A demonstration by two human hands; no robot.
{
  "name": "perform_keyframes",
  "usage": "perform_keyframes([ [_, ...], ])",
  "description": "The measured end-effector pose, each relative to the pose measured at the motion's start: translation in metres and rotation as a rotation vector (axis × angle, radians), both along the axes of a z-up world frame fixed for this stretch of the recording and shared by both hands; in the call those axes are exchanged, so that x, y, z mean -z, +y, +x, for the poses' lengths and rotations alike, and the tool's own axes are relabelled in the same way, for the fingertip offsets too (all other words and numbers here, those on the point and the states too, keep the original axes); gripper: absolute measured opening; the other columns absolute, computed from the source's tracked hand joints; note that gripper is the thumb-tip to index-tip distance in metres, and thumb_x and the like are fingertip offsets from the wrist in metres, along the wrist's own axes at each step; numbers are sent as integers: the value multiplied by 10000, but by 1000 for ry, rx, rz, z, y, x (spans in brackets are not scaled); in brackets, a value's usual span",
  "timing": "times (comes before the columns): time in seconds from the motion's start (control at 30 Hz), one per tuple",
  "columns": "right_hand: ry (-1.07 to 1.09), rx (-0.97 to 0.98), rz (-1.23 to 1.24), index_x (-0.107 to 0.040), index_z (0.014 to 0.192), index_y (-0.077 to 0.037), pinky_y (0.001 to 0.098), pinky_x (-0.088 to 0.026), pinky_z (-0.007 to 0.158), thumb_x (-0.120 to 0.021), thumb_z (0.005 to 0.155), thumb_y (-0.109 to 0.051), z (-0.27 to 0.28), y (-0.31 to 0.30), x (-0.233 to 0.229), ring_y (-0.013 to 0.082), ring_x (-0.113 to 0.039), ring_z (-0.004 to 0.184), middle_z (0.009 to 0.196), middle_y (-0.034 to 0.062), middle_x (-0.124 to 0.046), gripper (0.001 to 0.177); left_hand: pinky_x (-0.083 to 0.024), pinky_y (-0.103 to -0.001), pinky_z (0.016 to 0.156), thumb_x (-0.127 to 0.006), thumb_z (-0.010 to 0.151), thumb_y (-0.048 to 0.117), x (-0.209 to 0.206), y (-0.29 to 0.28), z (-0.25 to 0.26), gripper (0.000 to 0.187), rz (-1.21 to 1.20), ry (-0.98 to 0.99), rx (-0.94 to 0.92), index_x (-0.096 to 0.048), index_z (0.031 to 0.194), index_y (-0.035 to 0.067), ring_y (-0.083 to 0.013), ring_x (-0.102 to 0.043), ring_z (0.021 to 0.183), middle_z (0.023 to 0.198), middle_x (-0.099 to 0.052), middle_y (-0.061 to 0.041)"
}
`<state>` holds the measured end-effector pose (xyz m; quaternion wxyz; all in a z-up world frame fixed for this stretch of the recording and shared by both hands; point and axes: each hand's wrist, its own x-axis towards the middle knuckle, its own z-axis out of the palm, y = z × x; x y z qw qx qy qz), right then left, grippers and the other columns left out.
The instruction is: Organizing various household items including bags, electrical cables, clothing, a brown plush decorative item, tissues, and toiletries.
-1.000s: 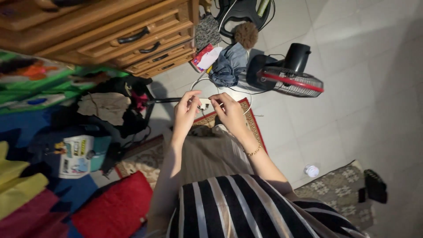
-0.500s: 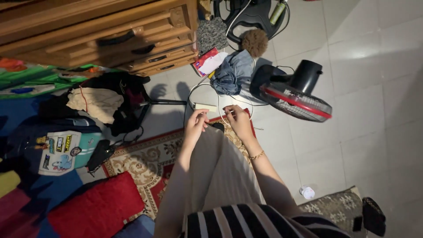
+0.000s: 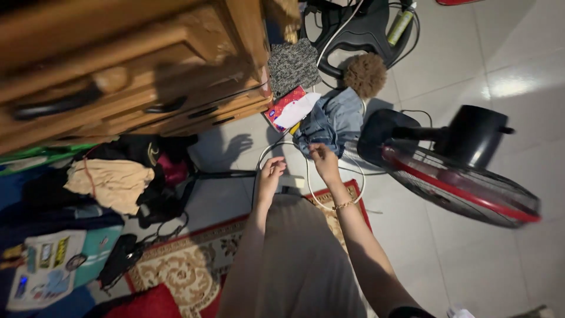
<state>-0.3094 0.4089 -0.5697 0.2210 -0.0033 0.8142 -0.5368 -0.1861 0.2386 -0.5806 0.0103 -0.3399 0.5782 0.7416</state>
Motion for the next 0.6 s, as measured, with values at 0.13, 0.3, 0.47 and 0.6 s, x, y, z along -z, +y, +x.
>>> perform_keyframes([
  [0.13,-9,12,-20,-714,1128,-17,280,-547,839,-645,997,-126,-35,-16,89,143,-718,933,991,91,-780,183,-524,-296,901,-634,1003,226,81,-15,-25,301,-4,-30,-23,-649,1259,68,-138,-664,1047,1183,-683,-58],
  [0.3,69,15,-21,-647,1228,-14,322,-551,905,-645,991,-162,-79,-39,179,209,-729,1042,1104,111,-754,279,-487,-294,957,-635,1014,227,207,-31,-49,351,-204,96,-96,-615,1315,46,-173,-608,1139,1234,-666,-98],
  [0.47,318,-105,125,-506,1416,3,407,-445,1086,-691,965,-124,-120,-53,242,381,-549,1323,1405,242,-576,504,-457,-304,1003,-642,983,249,279,-52,-82,480,-111,-60,-134,-528,1413,68,-173,-587,1207,1349,-609,-75],
  [0.6,448,-135,108,-301,1526,80,414,-337,1207,-725,943,-120,-146,-56,290,415,-433,1447,1539,273,-446,748,-440,-306,1036,-631,995,250,318,-60,-104,560,-99,-63,-93,-471,1490,41,-187,-600,1208,1339,-658,-116],
])
